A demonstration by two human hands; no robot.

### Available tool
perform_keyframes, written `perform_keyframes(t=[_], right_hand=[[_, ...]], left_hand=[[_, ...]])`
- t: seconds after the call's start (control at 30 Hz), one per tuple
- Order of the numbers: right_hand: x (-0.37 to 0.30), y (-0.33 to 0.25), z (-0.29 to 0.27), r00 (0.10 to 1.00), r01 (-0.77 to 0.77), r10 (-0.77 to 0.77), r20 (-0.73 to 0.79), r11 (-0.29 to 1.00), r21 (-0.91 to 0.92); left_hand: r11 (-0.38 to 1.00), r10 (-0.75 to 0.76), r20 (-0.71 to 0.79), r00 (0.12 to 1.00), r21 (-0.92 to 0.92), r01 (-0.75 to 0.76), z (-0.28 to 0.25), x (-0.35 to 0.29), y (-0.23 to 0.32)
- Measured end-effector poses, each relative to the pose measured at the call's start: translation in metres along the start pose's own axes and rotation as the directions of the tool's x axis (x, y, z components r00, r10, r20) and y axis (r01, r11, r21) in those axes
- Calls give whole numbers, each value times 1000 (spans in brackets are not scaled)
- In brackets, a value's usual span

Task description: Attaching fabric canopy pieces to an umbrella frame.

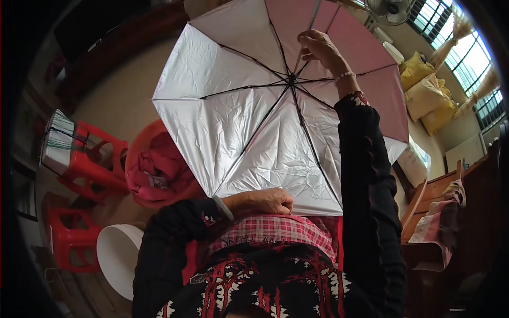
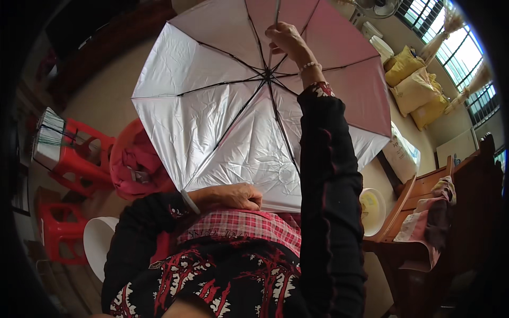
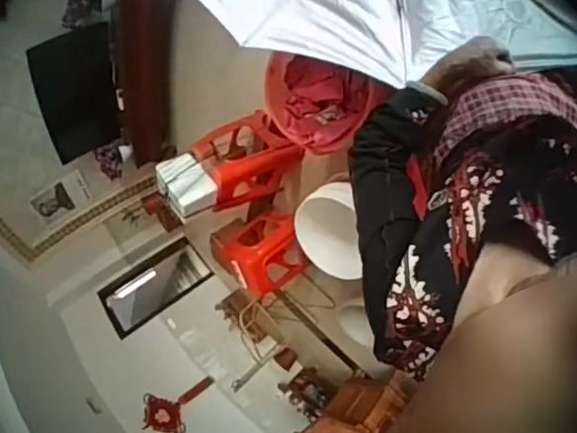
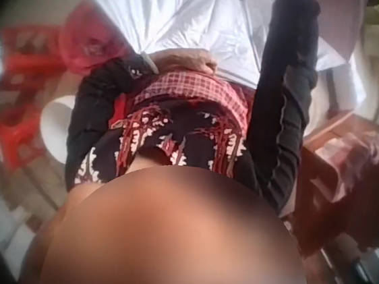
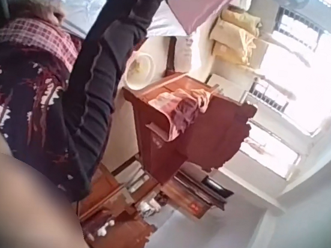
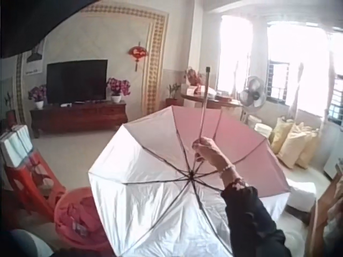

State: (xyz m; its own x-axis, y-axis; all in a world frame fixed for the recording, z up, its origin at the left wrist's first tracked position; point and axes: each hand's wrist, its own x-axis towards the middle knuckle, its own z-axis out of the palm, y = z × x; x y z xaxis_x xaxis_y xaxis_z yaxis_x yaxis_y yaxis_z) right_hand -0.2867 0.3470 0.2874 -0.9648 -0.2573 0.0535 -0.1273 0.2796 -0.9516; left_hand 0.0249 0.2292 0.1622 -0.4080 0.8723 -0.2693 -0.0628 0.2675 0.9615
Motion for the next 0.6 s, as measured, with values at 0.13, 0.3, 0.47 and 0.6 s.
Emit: perform_keyframes(t=[0.13,0.3,0.47,0.6], right_hand=[[-1,-18,2,998,46,-52,-18,971,-235],[21,-49,-12,875,321,-465,-138,768,-554],[16,-98,-18,509,437,-843,172,81,-896],[-36,-121,6,495,383,-801,337,-147,-912]], left_hand=[[997,22,-62,998,78,-17,-10,-4,4],[937,39,-418,908,-299,-178,-70,-21,35],[595,59,-640,766,-594,-542,-139,-71,86],[278,-150,-661,736,-742,-610,-135,-111,122]])
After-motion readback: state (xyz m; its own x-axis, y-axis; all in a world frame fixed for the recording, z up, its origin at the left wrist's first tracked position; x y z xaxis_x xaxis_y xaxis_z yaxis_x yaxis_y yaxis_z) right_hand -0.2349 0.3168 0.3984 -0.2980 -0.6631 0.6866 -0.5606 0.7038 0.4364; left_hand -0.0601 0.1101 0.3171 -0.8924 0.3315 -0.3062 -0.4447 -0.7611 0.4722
